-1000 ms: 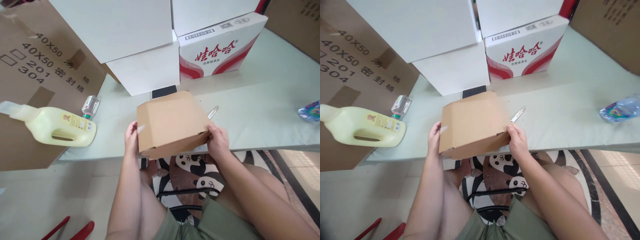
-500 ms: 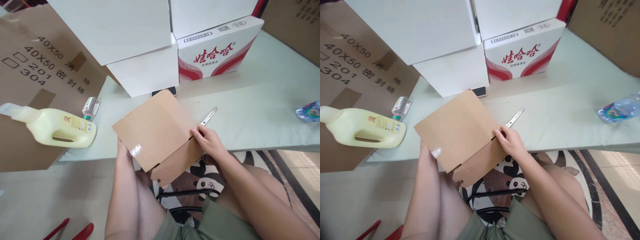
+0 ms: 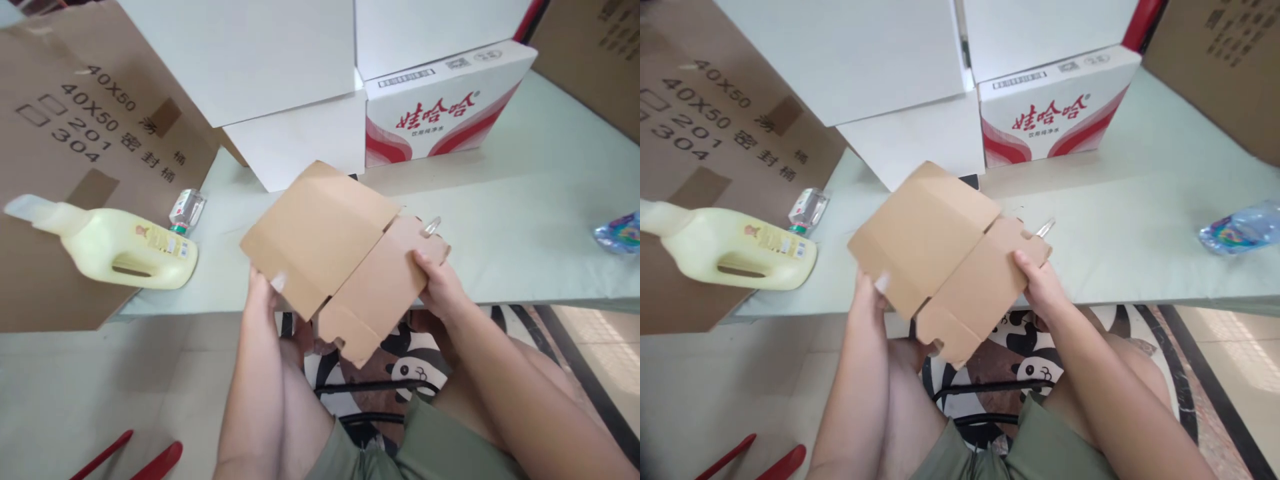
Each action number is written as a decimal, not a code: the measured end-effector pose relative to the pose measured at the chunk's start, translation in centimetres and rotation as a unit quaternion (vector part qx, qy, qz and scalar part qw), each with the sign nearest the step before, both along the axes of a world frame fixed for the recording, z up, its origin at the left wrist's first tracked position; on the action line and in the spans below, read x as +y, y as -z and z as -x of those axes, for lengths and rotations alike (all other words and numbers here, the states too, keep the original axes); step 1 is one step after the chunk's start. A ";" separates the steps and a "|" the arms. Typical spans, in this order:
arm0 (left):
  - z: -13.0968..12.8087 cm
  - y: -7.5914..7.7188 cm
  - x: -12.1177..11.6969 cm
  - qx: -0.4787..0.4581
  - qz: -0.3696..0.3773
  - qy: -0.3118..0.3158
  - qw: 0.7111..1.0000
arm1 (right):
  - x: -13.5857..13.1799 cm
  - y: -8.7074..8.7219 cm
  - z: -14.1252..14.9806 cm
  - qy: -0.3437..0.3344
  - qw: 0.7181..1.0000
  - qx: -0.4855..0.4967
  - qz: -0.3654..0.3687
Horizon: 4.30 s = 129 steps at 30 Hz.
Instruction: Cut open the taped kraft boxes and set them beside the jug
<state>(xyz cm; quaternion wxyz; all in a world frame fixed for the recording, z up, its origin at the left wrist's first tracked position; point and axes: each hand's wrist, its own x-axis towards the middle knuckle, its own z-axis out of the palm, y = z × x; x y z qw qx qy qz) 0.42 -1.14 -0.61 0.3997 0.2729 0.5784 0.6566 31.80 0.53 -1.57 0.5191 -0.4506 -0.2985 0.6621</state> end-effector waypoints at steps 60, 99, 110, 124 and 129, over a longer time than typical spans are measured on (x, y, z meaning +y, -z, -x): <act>4.6 -2.9 -0.8 -0.055 0.057 0.123 0.989 | 14.9 -9.6 38.4 -0.285 0.586 -0.573 -0.496; -1.2 -1.2 1.3 0.128 -0.210 -0.106 0.963 | 0.2 0.1 6.3 0.071 0.930 -0.228 -0.280; -2.6 -1.6 1.1 -0.018 -0.196 -0.027 0.980 | -0.9 -0.4 2.9 0.042 0.883 -0.225 -0.409; -4.2 -1.3 0.3 0.008 -0.208 0.111 0.972 | -0.4 -1.5 1.3 0.054 0.930 -0.204 -0.301; -5.1 -1.3 0.5 -0.003 -0.214 0.090 0.973 | -0.2 -2.1 1.3 0.046 0.940 -0.170 -0.291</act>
